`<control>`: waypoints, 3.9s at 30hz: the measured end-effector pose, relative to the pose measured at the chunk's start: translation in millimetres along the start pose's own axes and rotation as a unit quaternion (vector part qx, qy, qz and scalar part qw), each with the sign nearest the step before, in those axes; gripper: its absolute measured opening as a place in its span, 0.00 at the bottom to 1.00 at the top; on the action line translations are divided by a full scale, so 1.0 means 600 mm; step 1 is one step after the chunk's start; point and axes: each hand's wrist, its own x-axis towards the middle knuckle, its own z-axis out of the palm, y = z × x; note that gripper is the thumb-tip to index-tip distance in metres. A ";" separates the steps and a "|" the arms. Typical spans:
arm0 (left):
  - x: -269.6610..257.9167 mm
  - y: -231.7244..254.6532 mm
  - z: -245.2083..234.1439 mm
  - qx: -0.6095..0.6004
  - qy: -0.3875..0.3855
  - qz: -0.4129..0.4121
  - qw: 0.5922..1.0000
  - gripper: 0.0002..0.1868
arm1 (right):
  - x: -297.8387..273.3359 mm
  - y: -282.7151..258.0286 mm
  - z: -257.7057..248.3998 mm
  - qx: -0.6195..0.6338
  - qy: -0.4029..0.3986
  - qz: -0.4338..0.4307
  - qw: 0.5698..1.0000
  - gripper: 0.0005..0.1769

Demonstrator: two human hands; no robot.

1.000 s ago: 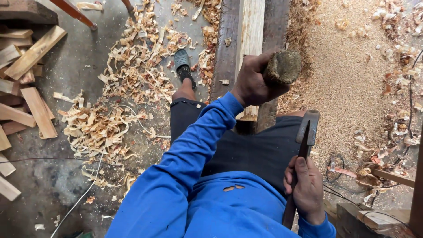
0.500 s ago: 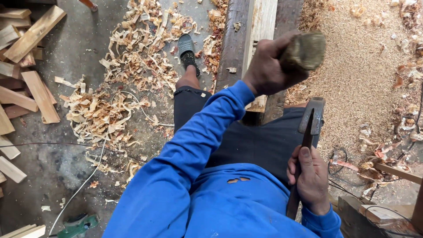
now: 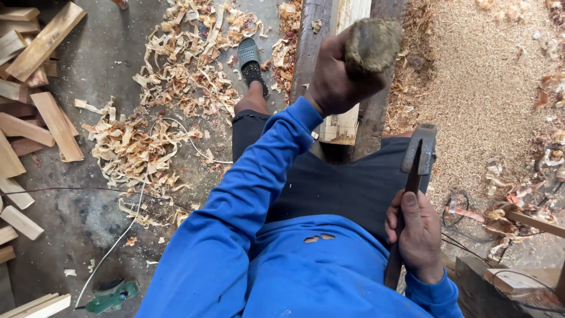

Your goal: Chiseling a groove into a wooden beam using a chisel and a hammer.

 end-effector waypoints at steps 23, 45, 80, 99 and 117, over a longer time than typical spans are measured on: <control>0.032 0.135 0.004 -0.040 0.021 -0.056 0.997 0.36 | 0.004 -0.005 -0.009 0.044 0.026 0.015 0.999 0.23; -0.084 0.048 0.009 -0.130 -0.007 -0.168 0.977 0.22 | -0.011 0.042 -0.021 0.164 0.018 0.034 0.986 0.22; 0.052 0.067 0.155 0.103 -0.167 -0.080 0.977 0.23 | 0.027 0.053 -0.031 0.097 0.042 0.050 0.993 0.22; -0.024 -0.075 0.360 0.336 -0.307 -0.187 0.871 0.18 | 0.047 0.067 -0.199 0.215 0.229 -0.046 0.948 0.30; -0.028 -0.091 0.358 0.360 -0.305 -0.205 0.858 0.12 | 0.117 0.055 -0.216 0.173 0.129 0.049 0.975 0.27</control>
